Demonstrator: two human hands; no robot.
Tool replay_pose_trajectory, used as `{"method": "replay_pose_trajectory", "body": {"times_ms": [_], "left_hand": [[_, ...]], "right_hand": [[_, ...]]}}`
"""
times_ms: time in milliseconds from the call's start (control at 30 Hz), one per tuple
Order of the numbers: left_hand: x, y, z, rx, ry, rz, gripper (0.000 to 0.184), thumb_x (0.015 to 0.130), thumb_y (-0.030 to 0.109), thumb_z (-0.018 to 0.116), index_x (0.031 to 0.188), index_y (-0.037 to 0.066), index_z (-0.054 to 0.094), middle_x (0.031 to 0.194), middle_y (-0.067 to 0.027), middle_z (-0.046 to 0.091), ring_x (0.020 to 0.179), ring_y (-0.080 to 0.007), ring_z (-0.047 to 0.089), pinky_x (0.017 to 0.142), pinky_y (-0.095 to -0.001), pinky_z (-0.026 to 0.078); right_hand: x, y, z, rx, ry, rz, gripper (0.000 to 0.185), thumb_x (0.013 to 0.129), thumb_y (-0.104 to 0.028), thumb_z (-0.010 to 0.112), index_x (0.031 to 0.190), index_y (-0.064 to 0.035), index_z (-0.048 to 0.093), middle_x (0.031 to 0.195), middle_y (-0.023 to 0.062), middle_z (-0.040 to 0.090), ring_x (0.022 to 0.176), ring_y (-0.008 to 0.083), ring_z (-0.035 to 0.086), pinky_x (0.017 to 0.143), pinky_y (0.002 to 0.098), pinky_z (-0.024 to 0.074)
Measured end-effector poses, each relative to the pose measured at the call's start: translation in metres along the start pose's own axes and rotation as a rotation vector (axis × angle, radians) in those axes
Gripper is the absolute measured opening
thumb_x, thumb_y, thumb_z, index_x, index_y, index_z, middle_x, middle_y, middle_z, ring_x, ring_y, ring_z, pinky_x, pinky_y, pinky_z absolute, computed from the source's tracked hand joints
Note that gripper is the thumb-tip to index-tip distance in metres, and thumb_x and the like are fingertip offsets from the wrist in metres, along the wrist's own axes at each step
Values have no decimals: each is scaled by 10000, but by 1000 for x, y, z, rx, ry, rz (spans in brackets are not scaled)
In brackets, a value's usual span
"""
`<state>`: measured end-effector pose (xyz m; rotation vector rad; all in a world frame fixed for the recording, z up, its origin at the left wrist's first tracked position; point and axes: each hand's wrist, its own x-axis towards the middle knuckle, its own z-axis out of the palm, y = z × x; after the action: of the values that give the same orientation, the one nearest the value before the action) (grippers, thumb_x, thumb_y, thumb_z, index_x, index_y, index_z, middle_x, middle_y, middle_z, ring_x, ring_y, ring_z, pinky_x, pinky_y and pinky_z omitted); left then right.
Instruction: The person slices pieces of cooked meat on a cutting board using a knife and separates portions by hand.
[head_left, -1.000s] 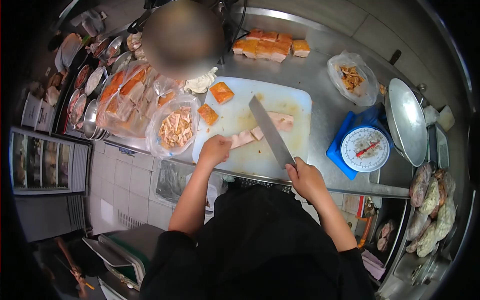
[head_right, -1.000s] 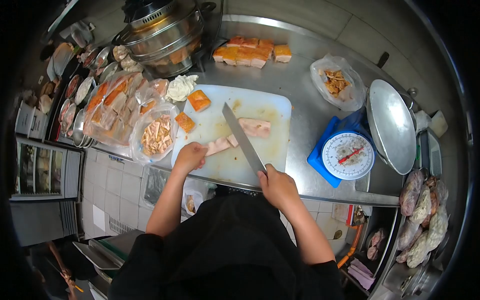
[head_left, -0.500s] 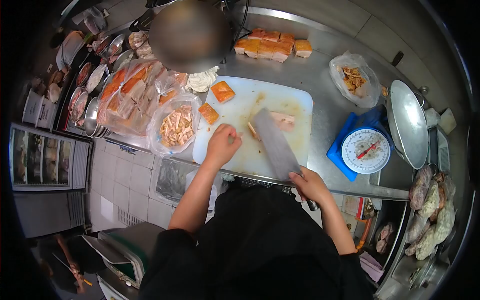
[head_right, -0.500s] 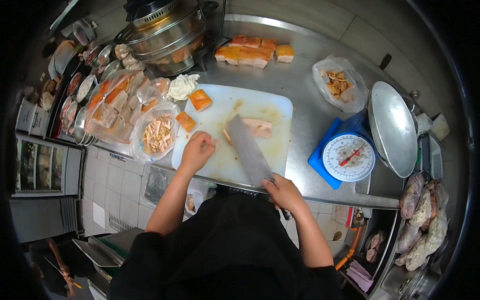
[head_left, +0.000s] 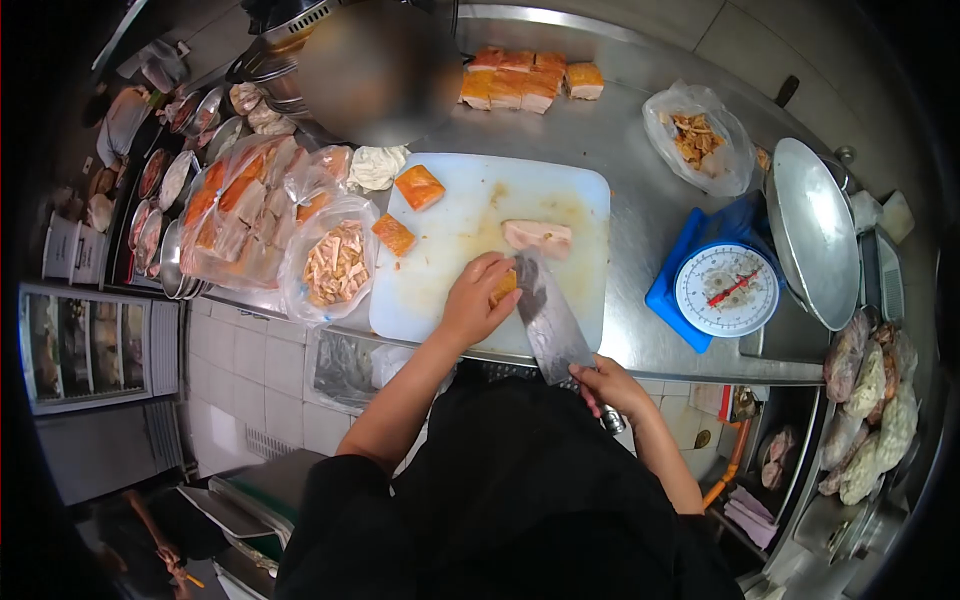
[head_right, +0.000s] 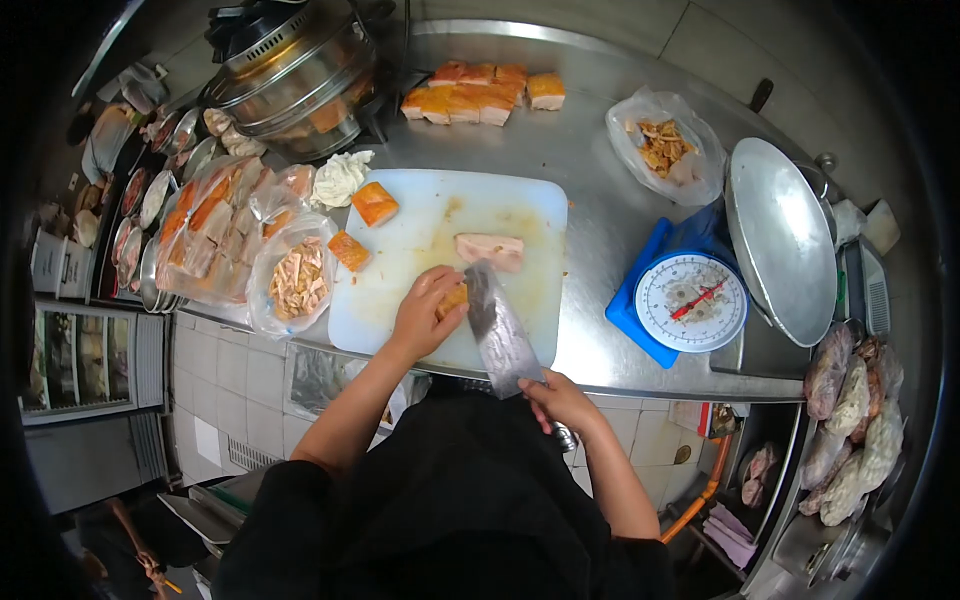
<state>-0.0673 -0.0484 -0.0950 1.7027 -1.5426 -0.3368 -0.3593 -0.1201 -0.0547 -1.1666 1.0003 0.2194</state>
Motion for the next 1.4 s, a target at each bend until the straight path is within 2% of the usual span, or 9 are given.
{"method": "replay_pose_trajectory", "body": {"times_ms": [233, 467, 900, 967, 1033, 1167, 1267, 1333, 1400], "left_hand": [[7, -5, 26, 95, 354, -237, 373, 926, 176, 709, 1254, 21, 626, 1404, -213, 562, 1289, -399, 547, 1090, -474, 459], [26, -8, 28, 57, 486, -149, 277, 891, 61, 683, 1159, 7, 637, 1354, -211, 604, 1259, -419, 568, 1080, -474, 467], [242, 134, 79, -240, 422, 479, 232, 884, 141, 726, 1075, 32, 653, 1232, -183, 661, 1149, -403, 622, 1056, -511, 484], [308, 147, 111, -360, 352, 348, 226, 943, 175, 703, 1078, 2, 648, 1164, -156, 690, 1104, -355, 655, 992, -477, 529], [392, 145, 155, -623, -28, -159, 353, 986, 301, 684, 1121, -19, 617, 1076, -114, 699, 1071, -307, 669, 914, -444, 566], [506, 105, 269, -1226, -263, -686, 561, 978, 452, 678, 1241, -35, 585, 1175, -132, 671, 1091, -274, 665, 869, -400, 590], [534, 81, 320, -1075, -247, -648, 746, 927, 538, 707, 1360, -46, 538, 1312, -213, 615, 1204, -316, 619, 1001, -409, 544], [517, 81, 308, -167, 145, -290, 834, 911, 547, 699, 1493, -7, 475, 1486, -241, 513, 1453, -388, 410, 1197, -500, 333], [517, 60, 309, 21, 305, -144, 882, 829, 593, 757, 1419, -25, 536, 1519, -266, 459, 1434, -400, 409, 1213, -458, 311]], "right_hand": [[41, -37, 24, -70, -176, -34, 291, 1049, -310, 574, 995, -28, 528, 579, 48, 535, 406, 170, 516, 421, 322, 438], [35, -49, 18, -31, -278, -93, 274, 1041, -298, 579, 1027, -27, 539, 595, 53, 536, 434, 165, 534, 411, 320, 448], [-90, -76, -65, 48, 330, -275, 284, 1052, -313, 592, 1065, -31, 568, 590, 34, 566, 447, 147, 564, 442, 310, 452], [-96, -73, -82, 80, 456, -268, 324, 1052, -310, 580, 1172, -9, 586, 588, 43, 584, 458, 158, 580, 453, 321, 462], [-98, -63, -88, 100, 493, -205, 325, 1052, -311, 580, 1169, -8, 587, 594, 48, 586, 456, 159, 575, 452, 321, 461], [-97, -27, -83, 165, 423, -19, 356, 1044, -349, 600, 1146, -7, 601, 638, 84, 607, 506, 170, 585, 486, 333, 471], [-102, 5, -81, -41, 460, 5, 391, 1033, -381, 624, 1134, -4, 625, 705, 119, 641, 634, 214, 632, 590, 370, 497], [-105, 9, -89, -222, 496, 6, 404, 1027, -394, 637, 1134, -5, 639, 744, 134, 662, 709, 236, 653, 650, 388, 505], [-110, 4, -93, -66, 479, -27, 443, 1016, -432, 646, 1183, -22, 660, 873, 161, 711, 835, 273, 668, 769, 396, 509]]}}
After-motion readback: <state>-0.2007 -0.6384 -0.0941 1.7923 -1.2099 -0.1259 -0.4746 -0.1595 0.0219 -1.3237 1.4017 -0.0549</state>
